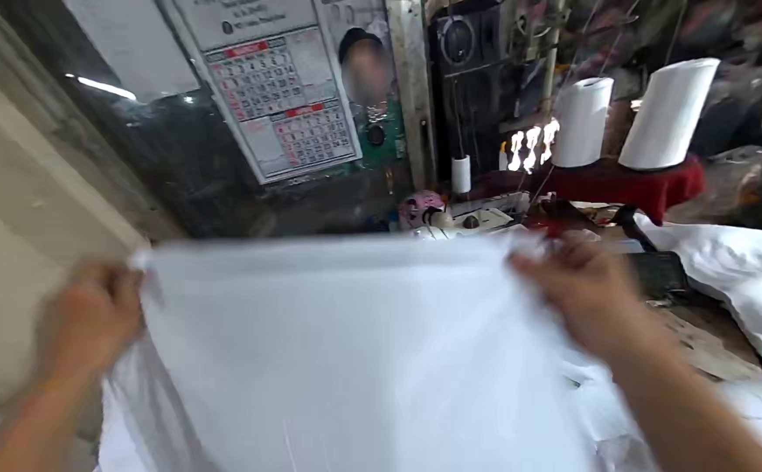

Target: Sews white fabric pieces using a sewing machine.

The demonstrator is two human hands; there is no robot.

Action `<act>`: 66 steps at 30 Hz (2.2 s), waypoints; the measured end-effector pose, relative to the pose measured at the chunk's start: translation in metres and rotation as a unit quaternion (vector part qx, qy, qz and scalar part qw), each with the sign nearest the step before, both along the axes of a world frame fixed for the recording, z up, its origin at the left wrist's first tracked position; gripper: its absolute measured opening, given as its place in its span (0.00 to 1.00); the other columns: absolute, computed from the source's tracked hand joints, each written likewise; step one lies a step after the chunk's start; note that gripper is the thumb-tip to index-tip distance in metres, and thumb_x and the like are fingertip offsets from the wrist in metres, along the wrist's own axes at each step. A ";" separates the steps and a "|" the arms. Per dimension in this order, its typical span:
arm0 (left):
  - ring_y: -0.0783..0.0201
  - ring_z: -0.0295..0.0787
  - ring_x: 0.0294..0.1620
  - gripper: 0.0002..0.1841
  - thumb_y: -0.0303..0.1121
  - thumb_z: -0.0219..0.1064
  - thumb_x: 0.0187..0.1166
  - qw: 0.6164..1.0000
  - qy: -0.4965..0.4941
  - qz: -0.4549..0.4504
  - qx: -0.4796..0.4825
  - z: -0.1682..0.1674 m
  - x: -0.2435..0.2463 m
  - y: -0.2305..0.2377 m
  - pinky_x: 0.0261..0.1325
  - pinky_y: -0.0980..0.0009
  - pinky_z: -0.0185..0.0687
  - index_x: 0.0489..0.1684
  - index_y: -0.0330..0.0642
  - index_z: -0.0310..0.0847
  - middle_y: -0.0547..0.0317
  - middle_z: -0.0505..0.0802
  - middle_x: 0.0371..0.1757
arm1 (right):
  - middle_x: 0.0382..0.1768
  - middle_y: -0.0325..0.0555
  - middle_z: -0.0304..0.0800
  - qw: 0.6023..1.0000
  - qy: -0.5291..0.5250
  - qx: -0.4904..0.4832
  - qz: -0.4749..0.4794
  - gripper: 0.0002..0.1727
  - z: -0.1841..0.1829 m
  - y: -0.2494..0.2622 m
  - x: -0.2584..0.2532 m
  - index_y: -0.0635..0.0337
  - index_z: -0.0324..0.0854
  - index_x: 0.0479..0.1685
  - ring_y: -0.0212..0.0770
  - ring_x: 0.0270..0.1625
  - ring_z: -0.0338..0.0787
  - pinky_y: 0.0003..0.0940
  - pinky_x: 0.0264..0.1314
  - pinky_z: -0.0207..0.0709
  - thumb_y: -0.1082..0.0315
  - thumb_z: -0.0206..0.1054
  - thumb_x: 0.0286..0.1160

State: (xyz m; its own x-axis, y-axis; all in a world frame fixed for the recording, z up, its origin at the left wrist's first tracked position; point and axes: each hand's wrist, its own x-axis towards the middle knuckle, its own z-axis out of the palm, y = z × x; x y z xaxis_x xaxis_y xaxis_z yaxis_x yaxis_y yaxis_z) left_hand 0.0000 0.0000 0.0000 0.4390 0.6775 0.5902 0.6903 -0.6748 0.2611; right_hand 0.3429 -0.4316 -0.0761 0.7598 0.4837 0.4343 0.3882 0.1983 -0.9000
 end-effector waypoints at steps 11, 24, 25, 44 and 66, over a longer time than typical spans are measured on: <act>0.34 0.88 0.58 0.25 0.42 0.59 0.86 0.992 0.009 0.045 -0.121 -0.166 0.008 -0.011 0.65 0.38 0.79 0.70 0.26 0.77 0.25 0.88 0.59 | 0.41 0.49 0.95 0.992 0.103 0.019 0.077 0.24 -0.109 0.028 -0.027 0.59 0.85 0.60 0.46 0.40 0.95 0.38 0.46 0.93 0.62 0.84 0.65; 0.76 0.90 0.46 0.14 0.49 0.62 0.87 0.815 0.050 -0.527 -0.234 -0.117 0.209 -0.242 0.52 0.72 0.88 0.46 0.54 0.92 0.74 0.94 0.42 | 0.43 0.45 0.93 0.993 0.042 0.022 0.112 0.22 -0.091 0.004 -0.038 0.51 0.79 0.72 0.41 0.33 0.92 0.32 0.34 0.89 0.65 0.72 0.80; 0.75 0.91 0.47 0.11 0.45 0.65 0.85 0.812 0.029 -0.529 -0.246 -0.117 0.209 -0.241 0.55 0.72 0.89 0.45 0.53 0.92 0.74 0.94 0.43 | 0.49 0.46 0.94 0.990 0.049 0.019 0.129 0.24 -0.091 0.001 -0.037 0.50 0.77 0.75 0.42 0.37 0.94 0.33 0.37 0.92 0.67 0.71 0.80; 0.65 0.86 0.64 0.08 0.40 0.67 0.84 0.858 -0.098 -0.500 -0.057 -0.124 0.193 -0.258 0.66 0.61 0.85 0.47 0.53 0.91 0.67 0.91 0.59 | 0.32 0.50 0.90 0.990 0.081 0.016 0.113 0.18 -0.071 0.015 -0.036 0.59 0.84 0.47 0.45 0.30 0.91 0.37 0.31 0.91 0.54 0.58 0.92; 0.63 0.91 0.60 0.06 0.38 0.70 0.82 0.860 -0.138 -0.487 -0.063 -0.115 0.176 -0.276 0.63 0.65 0.89 0.44 0.53 0.93 0.63 0.94 0.55 | 0.41 0.43 0.93 0.993 0.022 0.047 0.103 0.15 -0.063 0.011 -0.038 0.50 0.86 0.62 0.38 0.27 0.88 0.28 0.27 0.83 0.64 0.72 0.78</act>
State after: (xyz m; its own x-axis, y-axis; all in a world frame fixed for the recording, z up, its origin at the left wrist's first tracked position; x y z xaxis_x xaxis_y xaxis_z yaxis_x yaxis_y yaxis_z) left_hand 0.1761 -0.2764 -0.1151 0.6900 0.1334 0.7115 -0.2865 -0.8523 0.4376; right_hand 0.3044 -0.4210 -0.1387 0.6685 0.5892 0.4538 0.2921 0.3532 -0.8888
